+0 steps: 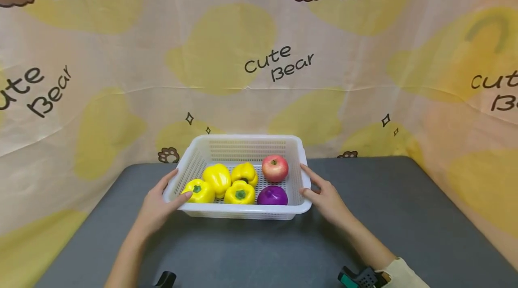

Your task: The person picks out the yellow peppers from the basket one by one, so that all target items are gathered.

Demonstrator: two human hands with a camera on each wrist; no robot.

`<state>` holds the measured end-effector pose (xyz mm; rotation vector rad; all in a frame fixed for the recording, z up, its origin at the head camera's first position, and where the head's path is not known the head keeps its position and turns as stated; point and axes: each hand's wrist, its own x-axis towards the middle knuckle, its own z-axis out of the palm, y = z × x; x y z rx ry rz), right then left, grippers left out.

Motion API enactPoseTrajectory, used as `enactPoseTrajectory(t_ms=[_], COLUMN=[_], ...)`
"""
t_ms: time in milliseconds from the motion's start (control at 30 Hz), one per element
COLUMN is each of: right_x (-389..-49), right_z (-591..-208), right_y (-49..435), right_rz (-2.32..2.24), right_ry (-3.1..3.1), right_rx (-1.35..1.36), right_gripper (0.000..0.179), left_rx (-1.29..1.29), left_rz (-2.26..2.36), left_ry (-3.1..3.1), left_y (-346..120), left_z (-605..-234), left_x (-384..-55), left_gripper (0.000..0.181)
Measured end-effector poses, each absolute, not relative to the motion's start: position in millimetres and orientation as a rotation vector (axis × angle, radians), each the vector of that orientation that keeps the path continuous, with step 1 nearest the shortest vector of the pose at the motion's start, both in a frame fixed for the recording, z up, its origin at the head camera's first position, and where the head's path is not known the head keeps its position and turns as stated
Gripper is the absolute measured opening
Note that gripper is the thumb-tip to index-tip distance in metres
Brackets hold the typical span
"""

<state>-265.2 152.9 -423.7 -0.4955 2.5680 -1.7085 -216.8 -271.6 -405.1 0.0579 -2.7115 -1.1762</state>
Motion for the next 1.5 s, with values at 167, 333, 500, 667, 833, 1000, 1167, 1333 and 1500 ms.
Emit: enactPoseTrajectory(t_ms=[167,333,500,667,833,1000,1167,1333,1500], right_x=[-268,-272,-276,-279,-282,-287,-293,-295,-294], right_z=[-424,-424,-424,-423,-420,-420,-420,-418,-423], right_y=[169,190,207,225,244,266,286,300,315], right_rz=[-1.708,-1.715,-1.685,-1.666,-1.637,-1.601,-1.653,-1.704,-1.705], right_ry=[2.59,2.634,2.672,2.695,2.727,2.746,2.696,2.657,2.66], right_rx=[-0.51,-0.525,-0.54,-0.535,-0.532,-0.551,-0.618,-0.624,-0.6], right_gripper=[0.065,0.065,0.066,0.065,0.065,0.062,0.059,0.059,0.058], left_rx=[0.035,-0.025,-0.054,-0.073,-0.087,-0.116,-0.158,-0.171,-0.148], left_rz=[-1.216,-1.282,-1.295,-1.328,-1.348,-1.346,-1.331,-1.314,-1.324], left_ry=[-2.716,-2.761,-2.833,-2.866,-2.86,-2.865,-2.86,-2.839,-2.812], left_y=[-257,-240,-227,-210,-190,-172,-156,-141,-126], left_z=[-404,-402,-400,-399,-399,-398,-397,-395,-398], left_x=[-222,-232,-239,-246,-254,-261,-269,-276,-276], left_gripper=[0.082,0.085,0.089,0.091,0.091,0.088,0.086,0.082,0.075])
